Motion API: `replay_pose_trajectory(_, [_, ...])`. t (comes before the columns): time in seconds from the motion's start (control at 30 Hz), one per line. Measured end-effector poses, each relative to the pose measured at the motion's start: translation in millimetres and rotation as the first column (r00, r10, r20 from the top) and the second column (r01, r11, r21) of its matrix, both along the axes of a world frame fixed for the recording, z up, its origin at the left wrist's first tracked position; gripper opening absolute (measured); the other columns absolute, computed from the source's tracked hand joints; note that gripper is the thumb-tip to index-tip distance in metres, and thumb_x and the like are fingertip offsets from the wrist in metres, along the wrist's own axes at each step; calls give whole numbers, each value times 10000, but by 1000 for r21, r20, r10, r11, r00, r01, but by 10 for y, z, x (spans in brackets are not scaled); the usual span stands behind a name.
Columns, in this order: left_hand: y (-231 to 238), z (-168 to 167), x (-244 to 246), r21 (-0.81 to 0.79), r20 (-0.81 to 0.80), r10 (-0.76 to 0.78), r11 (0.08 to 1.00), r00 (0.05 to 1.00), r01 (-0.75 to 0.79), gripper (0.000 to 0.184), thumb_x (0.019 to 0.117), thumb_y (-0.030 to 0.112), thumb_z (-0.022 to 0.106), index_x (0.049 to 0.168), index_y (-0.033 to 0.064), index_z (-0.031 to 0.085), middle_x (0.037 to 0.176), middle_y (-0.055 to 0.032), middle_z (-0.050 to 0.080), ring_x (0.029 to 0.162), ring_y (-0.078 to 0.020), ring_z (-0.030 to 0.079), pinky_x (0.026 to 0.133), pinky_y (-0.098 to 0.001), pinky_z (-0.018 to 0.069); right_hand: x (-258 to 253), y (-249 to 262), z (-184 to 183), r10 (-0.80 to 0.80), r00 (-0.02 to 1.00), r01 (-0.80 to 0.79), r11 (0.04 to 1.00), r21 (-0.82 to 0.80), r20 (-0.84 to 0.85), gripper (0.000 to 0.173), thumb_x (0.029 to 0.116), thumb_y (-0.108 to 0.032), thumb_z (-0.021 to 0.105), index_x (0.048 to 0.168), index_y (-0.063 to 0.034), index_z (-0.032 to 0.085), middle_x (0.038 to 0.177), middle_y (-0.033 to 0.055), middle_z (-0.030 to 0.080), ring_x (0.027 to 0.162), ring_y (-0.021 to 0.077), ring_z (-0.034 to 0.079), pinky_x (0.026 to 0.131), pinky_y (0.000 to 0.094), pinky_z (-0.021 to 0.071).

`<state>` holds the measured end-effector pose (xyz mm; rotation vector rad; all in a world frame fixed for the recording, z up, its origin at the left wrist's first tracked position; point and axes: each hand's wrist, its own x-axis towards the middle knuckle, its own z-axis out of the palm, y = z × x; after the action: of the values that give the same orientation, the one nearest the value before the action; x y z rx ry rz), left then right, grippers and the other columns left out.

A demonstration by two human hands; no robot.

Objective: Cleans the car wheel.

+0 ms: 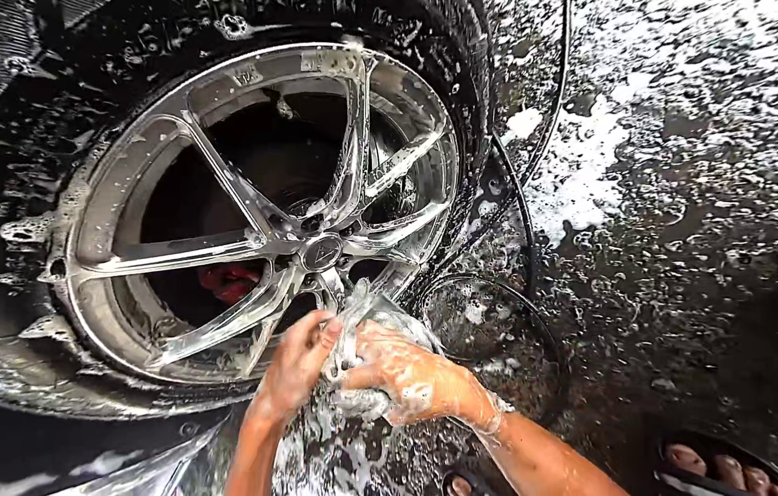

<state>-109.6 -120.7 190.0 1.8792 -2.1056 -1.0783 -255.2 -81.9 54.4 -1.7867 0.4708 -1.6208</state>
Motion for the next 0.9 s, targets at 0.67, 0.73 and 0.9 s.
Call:
replay_pose_trajectory(0.67, [-259,97,-836,-86,-151,-55,995,987,42,442,997,149,328,1321,19,599,998,-2,699,797,-52,651,750,-261,562,-283,-502,83,-424,803,159,830,535,419,344,991,-62,582,1327,11,602,1159,74,705,999,20,663,904,224,551])
replay_pose_trajectory(0.73, [-418,265,-872,-304,151,-106,941,983,148,430,1063,204,348,1377,40,594,1021,-112,723,803,-159,672,746,-374,563,-269,-625,105,-514,782,277,793,543,353,285,979,-23,578,1246,9,670,1138,101,728,994,73,691,899,265,565])
replay_pose_trajectory(0.9, [-1026,332,-1132,-298,307,-122,930,944,217,430,1067,146,386,1470,69,514,1331,-222,599,1158,-280,642,991,-447,525,-224,-804,301,-600,798,443,647,620,55,250,1028,-101,564,1257,-35,638,969,198,703,836,334,696,707,509,557])
